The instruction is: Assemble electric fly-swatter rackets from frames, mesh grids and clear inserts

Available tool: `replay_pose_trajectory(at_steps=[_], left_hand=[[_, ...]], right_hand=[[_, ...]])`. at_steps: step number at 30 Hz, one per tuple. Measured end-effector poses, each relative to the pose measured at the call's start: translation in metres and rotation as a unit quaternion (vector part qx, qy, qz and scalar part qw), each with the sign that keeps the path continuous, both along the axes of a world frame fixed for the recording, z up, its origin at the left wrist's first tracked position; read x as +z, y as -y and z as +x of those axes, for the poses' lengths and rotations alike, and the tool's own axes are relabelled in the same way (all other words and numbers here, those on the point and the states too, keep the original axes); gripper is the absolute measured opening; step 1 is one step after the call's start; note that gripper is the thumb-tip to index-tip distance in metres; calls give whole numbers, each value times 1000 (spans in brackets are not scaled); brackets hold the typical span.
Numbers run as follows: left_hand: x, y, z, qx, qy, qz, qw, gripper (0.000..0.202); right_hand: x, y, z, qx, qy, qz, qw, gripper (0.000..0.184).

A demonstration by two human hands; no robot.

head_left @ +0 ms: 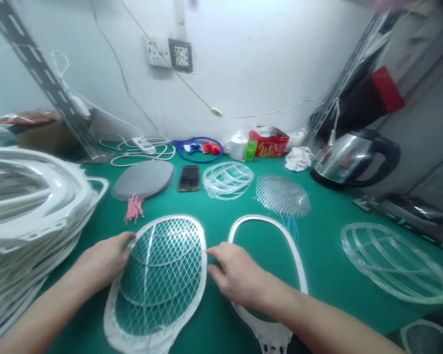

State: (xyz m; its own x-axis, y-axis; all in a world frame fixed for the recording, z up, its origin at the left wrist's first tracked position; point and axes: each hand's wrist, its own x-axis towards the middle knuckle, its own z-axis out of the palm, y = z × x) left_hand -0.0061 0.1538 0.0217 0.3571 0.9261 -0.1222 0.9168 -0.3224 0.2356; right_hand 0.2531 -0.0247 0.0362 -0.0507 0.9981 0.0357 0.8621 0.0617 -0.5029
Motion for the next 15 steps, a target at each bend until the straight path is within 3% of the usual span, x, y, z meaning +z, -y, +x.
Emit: replay_pose_trajectory(at_steps=[3,5,7,12,15], left_hand=[[-5,-19,0,-22,-43,7,999,34],[0,-19,22,-26,-28,-1,999,38],[11,-4,61,-50,7,-41,998,43],[30,50,171,-198,31,-91,976,53],[27,43,213,-236,12,-19,972,47]], right_hand=[[5,20,54,-131,79,-1,988,27],[4,39,87,-234,127,-39,963,28],[1,57,107,-292,125,-81,945,30],[-8,66,114,-275,-28,-45,960,35],[-14,61,115,-256,-93,-14,962,31]])
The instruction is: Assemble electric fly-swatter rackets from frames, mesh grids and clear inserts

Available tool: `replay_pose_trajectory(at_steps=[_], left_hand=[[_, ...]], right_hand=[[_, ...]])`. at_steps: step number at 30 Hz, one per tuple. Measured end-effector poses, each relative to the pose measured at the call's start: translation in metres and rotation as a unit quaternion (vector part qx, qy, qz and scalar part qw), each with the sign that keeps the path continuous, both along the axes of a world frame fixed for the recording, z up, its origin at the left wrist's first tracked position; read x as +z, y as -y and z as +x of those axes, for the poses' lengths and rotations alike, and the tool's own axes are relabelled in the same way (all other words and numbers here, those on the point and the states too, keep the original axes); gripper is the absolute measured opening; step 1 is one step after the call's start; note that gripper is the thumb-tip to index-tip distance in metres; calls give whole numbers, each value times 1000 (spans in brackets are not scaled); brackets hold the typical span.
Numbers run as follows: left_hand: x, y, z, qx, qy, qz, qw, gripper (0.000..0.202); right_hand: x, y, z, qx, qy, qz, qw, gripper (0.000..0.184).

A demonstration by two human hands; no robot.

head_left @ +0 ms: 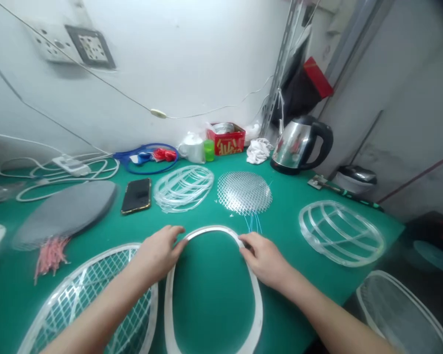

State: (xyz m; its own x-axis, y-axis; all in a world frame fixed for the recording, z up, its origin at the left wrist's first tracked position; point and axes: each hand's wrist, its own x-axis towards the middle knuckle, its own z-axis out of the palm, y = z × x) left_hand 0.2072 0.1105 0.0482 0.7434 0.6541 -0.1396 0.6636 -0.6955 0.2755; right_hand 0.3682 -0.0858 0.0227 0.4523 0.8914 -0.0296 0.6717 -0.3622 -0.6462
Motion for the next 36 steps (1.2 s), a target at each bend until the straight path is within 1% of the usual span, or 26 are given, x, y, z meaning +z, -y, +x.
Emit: replay_pose_trajectory(at_steps=[2,4,6,7,9,11,13,15,17,19,21,25,28,32,36], left_hand=[[-2,-21,20,1,16,62,998,42],[-3,-43,37,5,33,99,994,39],[-5,-54,55,-8,40,106,993,35],[-7,-53,65,-24,39,100,994,33],[-13,-41,86,-69,43,80,993,28],[-19,-19,104,-116,50,55,990,25],[-24,4,119,-151,58,33,986,24],[-27,22,131,-166,63,21,984,23],[-28,33,140,-168,64,17,984,22],[-28,37,146,-168,63,17,984,21],[-28,39,150,-171,60,18,983,20],[-28,39,153,-177,63,37,981,22],[-28,39,159,-190,68,68,977,21],[-29,36,172,-241,52,126,961,21],[-25,31,177,-268,28,130,954,17]], right_hand=[[-5,-2,1,1,-1,9,1000,28],[-8,-4,0,-1,22,4,1000,26],[-9,-5,-1,8,43,1,999,27],[-8,-5,1,16,41,-3,999,27],[-4,-7,11,6,32,-14,999,25],[0,-10,29,-56,51,-29,997,24],[2,-14,51,-123,95,-55,986,22],[2,-18,70,-152,124,-100,975,21],[1,-23,83,-153,128,-143,969,21],[-2,-27,90,-143,120,-163,969,18],[-4,-30,91,-131,110,-166,971,15],[-4,-33,89,-126,107,-165,972,17],[-4,-31,90,-138,94,-148,975,15],[-5,-25,96,-151,53,-124,979,11],[-10,-19,106,-189,17,-64,980,6]])
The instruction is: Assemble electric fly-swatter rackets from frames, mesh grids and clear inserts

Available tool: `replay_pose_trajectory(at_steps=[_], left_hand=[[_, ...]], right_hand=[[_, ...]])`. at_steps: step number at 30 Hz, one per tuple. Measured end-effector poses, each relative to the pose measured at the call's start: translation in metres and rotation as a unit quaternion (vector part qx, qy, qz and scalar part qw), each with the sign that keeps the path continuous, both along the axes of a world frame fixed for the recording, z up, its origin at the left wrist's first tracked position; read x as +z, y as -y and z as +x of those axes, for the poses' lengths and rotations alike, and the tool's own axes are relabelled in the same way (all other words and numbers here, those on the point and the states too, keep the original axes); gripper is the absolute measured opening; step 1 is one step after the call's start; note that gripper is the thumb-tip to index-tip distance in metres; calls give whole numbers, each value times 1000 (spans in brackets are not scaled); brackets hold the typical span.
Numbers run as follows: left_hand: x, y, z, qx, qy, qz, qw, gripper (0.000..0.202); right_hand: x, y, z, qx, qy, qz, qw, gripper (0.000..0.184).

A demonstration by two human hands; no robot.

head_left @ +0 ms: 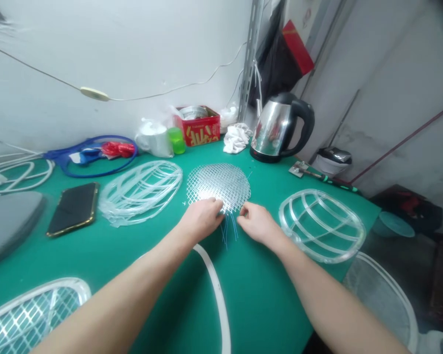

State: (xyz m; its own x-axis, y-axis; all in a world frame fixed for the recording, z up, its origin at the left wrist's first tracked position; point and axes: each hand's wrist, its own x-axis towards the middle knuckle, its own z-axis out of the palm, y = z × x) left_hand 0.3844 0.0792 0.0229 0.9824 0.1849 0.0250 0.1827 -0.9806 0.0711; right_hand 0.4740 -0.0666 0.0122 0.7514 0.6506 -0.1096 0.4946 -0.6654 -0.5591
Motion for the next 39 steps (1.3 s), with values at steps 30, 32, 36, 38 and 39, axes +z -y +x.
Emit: replay_pose_trajectory(at_steps=[30,32,36,38,39], left_hand=[[45,-19,-84,307,254,-674,623,51],[55,-26,-93,296,286,-675,612,46],[68,-31,-147,330,269,-621,658,52],[66,-25,-181,367,214,-589,687,57],[62,-21,-197,386,178,-574,700,58]], right_hand=[[43,-14,-11,-122,-415,489,758,42],[49,-3,-29,-101,-428,462,770,44],[48,18,-79,-66,-452,394,797,40],[43,27,-103,-49,-434,353,828,35],[39,31,-113,-37,-420,326,846,33]])
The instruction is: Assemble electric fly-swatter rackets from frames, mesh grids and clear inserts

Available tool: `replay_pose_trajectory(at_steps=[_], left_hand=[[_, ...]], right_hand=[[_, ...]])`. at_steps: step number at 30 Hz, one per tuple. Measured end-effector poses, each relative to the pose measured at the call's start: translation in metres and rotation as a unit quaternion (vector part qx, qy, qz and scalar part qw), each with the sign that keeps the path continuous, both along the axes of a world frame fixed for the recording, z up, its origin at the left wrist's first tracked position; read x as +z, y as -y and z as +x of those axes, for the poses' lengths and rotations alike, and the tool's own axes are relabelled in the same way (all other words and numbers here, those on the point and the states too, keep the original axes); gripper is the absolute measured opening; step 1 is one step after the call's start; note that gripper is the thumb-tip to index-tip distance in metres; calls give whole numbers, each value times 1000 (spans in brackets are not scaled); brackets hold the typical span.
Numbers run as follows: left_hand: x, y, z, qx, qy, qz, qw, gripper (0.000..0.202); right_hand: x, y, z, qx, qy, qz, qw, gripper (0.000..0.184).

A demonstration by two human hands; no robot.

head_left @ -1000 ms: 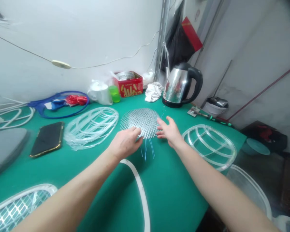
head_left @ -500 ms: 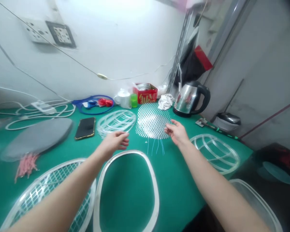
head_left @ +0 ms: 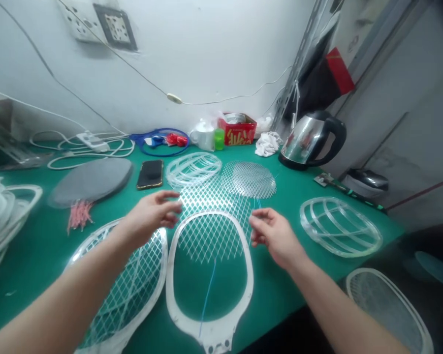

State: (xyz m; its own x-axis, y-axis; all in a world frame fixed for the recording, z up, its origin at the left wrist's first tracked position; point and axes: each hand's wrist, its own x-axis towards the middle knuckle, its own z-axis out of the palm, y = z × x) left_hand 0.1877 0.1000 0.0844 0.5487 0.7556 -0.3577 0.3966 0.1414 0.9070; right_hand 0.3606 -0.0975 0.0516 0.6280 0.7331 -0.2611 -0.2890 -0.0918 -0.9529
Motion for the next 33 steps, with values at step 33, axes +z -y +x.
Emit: replay_pose_trajectory(at_steps=[33], left_hand=[[-32,35,-23,-183,-373,260,872,38]], right_hand=[[-29,13,-16,113,272,-280,914,16]])
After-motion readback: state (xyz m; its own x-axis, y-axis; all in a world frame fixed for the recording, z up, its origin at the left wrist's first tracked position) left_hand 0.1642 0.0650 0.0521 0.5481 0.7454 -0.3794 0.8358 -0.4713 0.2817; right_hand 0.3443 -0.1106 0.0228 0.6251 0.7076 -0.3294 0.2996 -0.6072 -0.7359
